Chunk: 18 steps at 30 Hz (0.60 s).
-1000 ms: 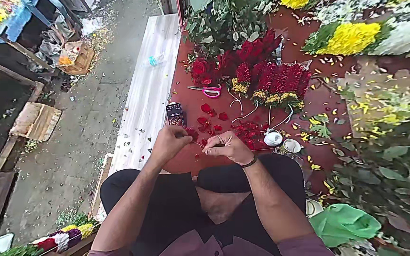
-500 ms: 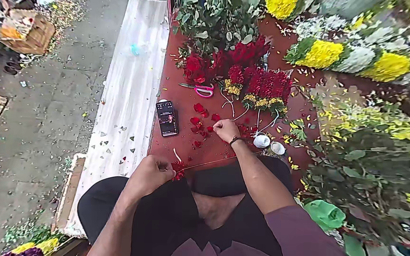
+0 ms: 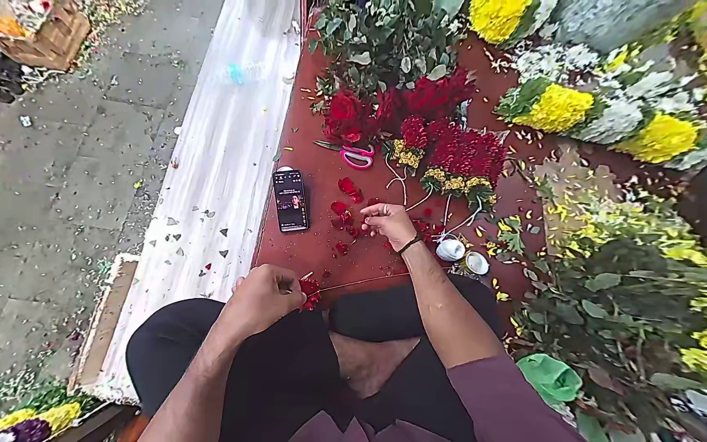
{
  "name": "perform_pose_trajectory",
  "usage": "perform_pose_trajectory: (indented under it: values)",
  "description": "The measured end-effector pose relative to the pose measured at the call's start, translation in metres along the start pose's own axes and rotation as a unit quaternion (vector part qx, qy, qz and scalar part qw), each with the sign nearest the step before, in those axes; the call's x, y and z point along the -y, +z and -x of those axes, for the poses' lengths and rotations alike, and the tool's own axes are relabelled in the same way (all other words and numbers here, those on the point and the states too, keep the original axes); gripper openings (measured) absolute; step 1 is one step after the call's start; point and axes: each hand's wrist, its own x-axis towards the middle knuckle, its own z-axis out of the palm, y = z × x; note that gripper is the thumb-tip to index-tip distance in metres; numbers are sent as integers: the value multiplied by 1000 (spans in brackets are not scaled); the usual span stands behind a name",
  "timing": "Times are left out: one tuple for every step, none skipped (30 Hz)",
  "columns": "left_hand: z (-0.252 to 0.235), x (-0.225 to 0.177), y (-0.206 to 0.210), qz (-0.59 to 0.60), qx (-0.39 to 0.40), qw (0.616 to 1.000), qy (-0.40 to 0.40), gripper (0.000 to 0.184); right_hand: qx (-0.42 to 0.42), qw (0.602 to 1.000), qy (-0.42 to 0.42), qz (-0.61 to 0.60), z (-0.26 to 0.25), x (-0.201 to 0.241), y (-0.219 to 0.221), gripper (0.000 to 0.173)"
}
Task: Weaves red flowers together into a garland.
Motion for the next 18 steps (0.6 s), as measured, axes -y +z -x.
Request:
perform_pose_trajectory:
  values:
    - [1,0,0,0,0,1000,0,17,5,1000,1,-12,6,4,1,22]
    - [1,0,1,1,0,1000,-1,17,10,1000,-1,-20,13,8,2,19]
    - [1,1,1,3,-1,1000,0,17,14,1000,-7,-23,18,10,4,17]
    - [1,1,1,5,-2,1000,1,17,18,999,-17,-21,23,13,5,16]
    - [1,1,1,8,-3,1000,0,17,21,999,-28,-16,27,14,5,16]
    - [1,1,1,8,-3,1000,0,17,22,999,-39,-10,32,16,6,15]
    - [1,2,1,11,-5,1000,0,17,19,999,-49,-8,36,18,7,14]
    - [0,2,1,12,-6,1000,1,17,17,998,-58,-4,40,20,8,13]
    - [0,2,1,13,-7,1000,2,17,16,998,-66,-1,43,22,9,13]
    - [-1,2,0,14,-9,1000,1,18,15,997,-76,3,46,23,9,12]
    - [-1,2,0,17,-11,1000,0,18,15,996,-85,6,49,23,10,12]
    - [-1,2,0,19,-12,1000,1,17,16,996,-92,8,51,22,11,12]
    - [-1,2,0,22,-14,1000,2,17,19,995,-99,6,54,20,11,14]
    - [-1,1,0,26,-18,999,4,17,25,994,-105,6,59,20,12,15]
    - [-1,1,0,30,-19,999,6,16,32,993,-113,8,66,21,13,17]
    - [0,1,0,35,-19,999,5,16,39,991,-128,10,72,21,14,20]
    - [0,1,0,39,-18,999,4,15,47,988,-144,12,76,21,16,24]
    - [1,1,0,42,-18,999,4,15,55,986,-157,19,79,22,16,27]
